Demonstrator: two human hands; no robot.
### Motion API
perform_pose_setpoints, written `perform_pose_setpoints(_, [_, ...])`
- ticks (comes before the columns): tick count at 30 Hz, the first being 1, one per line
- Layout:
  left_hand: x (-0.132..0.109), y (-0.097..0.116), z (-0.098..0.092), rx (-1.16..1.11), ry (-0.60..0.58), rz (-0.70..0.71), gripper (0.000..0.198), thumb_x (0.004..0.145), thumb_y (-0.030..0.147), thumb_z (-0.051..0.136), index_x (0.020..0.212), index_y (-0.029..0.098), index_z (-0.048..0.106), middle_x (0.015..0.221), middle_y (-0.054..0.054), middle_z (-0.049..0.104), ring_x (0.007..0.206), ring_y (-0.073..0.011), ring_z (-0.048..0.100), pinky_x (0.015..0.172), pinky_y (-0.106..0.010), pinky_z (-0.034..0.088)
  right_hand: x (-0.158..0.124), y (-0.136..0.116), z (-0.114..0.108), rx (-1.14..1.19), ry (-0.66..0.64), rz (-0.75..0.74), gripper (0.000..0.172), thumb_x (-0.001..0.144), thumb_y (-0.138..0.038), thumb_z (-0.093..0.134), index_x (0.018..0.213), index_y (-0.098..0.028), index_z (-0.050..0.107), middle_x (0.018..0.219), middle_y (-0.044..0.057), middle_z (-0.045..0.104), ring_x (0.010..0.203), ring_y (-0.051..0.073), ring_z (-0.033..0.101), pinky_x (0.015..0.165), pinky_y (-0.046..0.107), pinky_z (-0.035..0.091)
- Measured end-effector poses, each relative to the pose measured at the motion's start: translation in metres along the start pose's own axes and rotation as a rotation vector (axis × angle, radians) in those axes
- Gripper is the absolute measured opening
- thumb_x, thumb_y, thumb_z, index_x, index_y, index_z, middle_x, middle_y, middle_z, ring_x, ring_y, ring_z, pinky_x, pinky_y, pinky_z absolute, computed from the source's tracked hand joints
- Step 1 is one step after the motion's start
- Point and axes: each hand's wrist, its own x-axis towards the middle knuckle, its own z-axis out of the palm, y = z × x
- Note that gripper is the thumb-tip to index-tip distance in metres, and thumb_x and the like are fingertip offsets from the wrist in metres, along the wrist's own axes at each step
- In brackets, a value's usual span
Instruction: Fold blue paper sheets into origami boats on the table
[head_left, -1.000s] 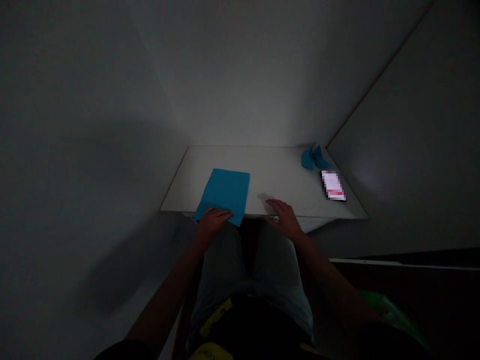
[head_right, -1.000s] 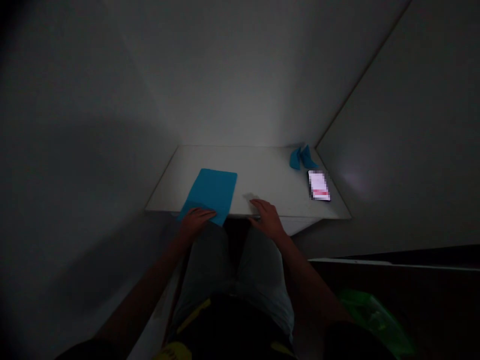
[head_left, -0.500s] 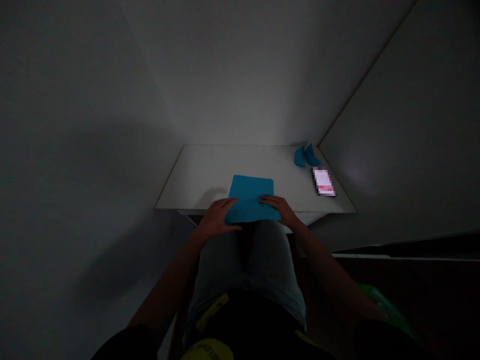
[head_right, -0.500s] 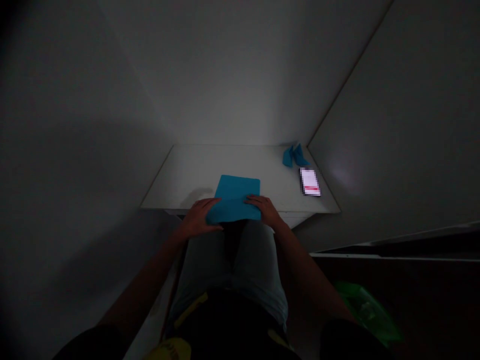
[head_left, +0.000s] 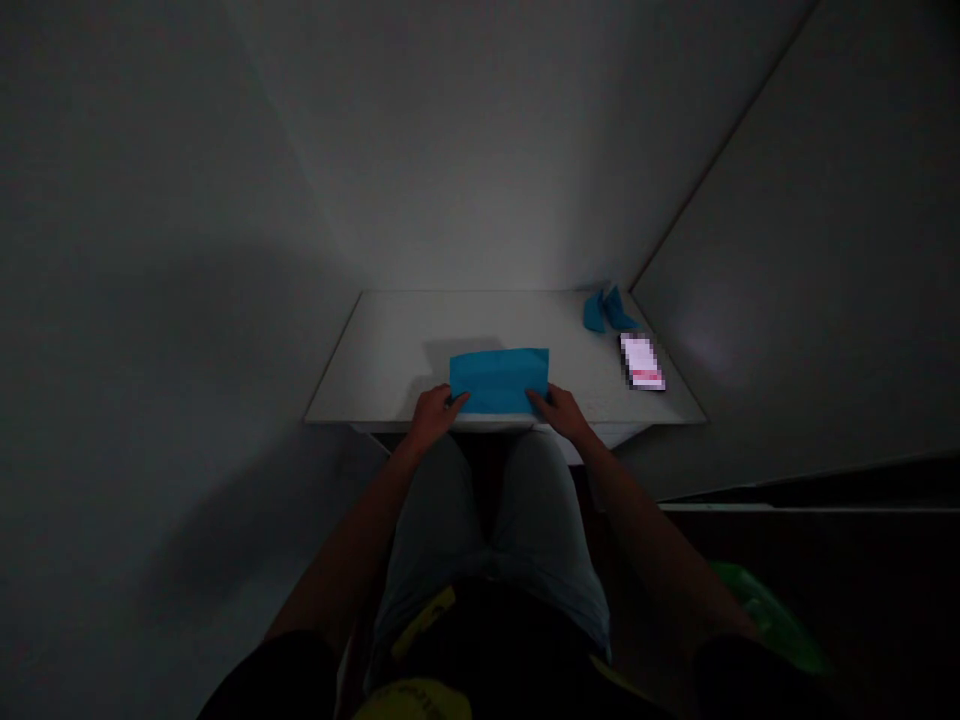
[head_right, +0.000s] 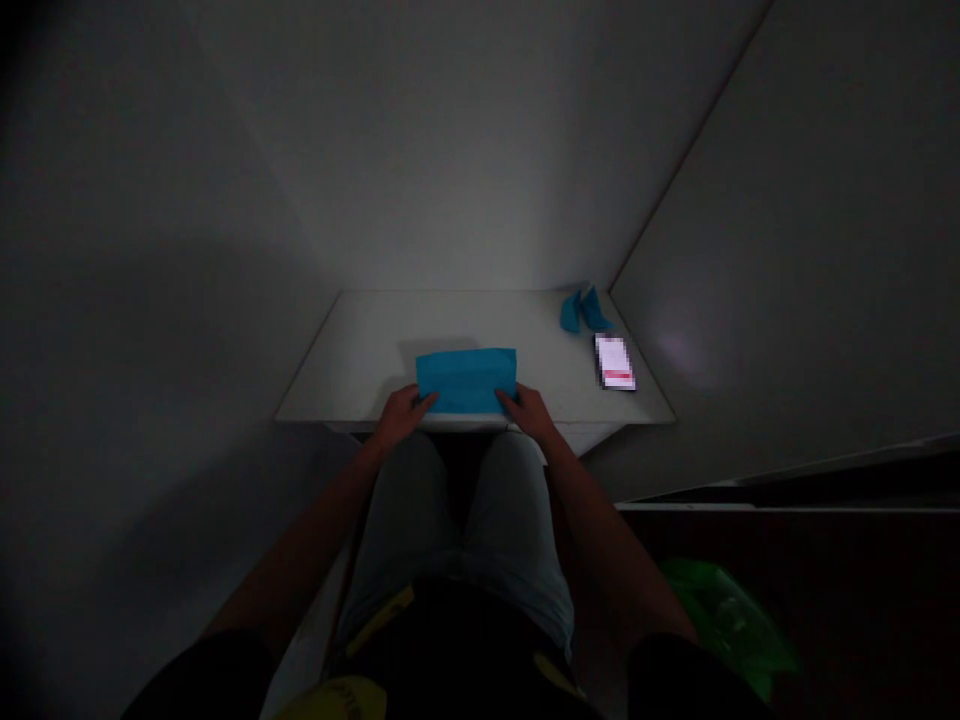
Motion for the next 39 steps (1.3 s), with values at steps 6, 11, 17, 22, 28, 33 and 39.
perform_pose_setpoints(6, [0.001,0.005,0.018,0.081,0.317,-0.027,0.065,0.091,0.043,0.077,0.146,0.018,0.054,0.140,-0.018,0.063,0.125,-0.0312,0.065,0.107,-0.049,0.054,0.008,0.001,0.016,-0.122,0.292,-0.107,0.089,0.087,-0.049,0.073,0.162,-0.016,0.036,0.153,0.024,0.050,0.133,0.038,0.057,0.110,0.057,0.054])
perform_pose_setpoints(11, [0.002,0.020,0.028,0.234,0.087,0.242,0.062,0.105,0.044,0.057,0.162,0.021,0.044,0.167,-0.017,0.047,0.159,-0.0333,0.037,0.130,-0.053,0.036,0.007,-0.009,0.019,-0.418,0.120,-0.289,0.070,0.100,-0.038,0.061,0.166,-0.026,0.040,0.170,0.015,0.043,0.155,0.036,0.042,0.123,0.059,0.042])
perform_pose_setpoints(17, [-0.009,0.017,0.026,0.335,-0.152,0.332,0.077,0.097,0.063,0.066,0.162,0.025,0.049,0.172,-0.013,0.043,0.162,-0.0369,0.034,0.133,-0.058,0.029,-0.003,-0.010,0.008,-0.557,-0.124,-0.414,0.062,0.104,-0.054,0.061,0.161,-0.029,0.053,0.168,0.013,0.049,0.154,0.034,0.049,0.124,0.057,0.041])
perform_pose_setpoints(22, [-0.022,-0.007,0.003,0.244,-0.231,0.439,0.065,0.100,0.050,0.067,0.159,0.024,0.055,0.169,-0.013,0.048,0.158,-0.0311,0.045,0.129,-0.053,0.040,-0.020,0.008,-0.024,-0.488,-0.283,-0.519,0.074,0.097,-0.053,0.073,0.163,-0.031,0.050,0.170,0.013,0.046,0.155,0.034,0.048,0.124,0.057,0.039])
perform_pose_setpoints(28, [-0.011,-0.031,-0.016,0.037,-0.219,0.473,0.035,0.106,0.040,0.059,0.135,0.029,0.074,0.142,-0.007,0.074,0.139,-0.0248,0.065,0.120,-0.051,0.050,-0.018,0.013,-0.043,-0.264,-0.329,-0.477,0.038,0.105,-0.041,0.059,0.139,-0.032,0.073,0.155,0.007,0.065,0.143,0.031,0.061,0.120,0.055,0.047])
perform_pose_setpoints(33, [0.010,-0.021,-0.013,-0.035,-0.203,0.394,0.031,0.103,0.050,0.063,0.112,0.027,0.081,0.120,-0.007,0.082,0.118,-0.0255,0.075,0.111,-0.048,0.054,-0.006,0.001,-0.037,-0.037,-0.259,-0.328,0.031,0.101,-0.052,0.065,0.115,-0.029,0.081,0.126,0.007,0.080,0.120,0.029,0.074,0.111,0.051,0.056])
perform_pose_setpoints(39, [0.012,0.013,-0.023,-0.223,-0.086,0.121,0.040,0.098,0.059,0.064,0.099,0.021,0.075,0.093,-0.005,0.078,0.086,-0.0209,0.073,0.080,-0.033,0.058,-0.007,-0.013,-0.044,0.129,-0.115,-0.086,0.046,0.092,-0.068,0.069,0.094,-0.023,0.078,0.091,0.005,0.079,0.085,0.025,0.074,0.081,0.040,0.063])
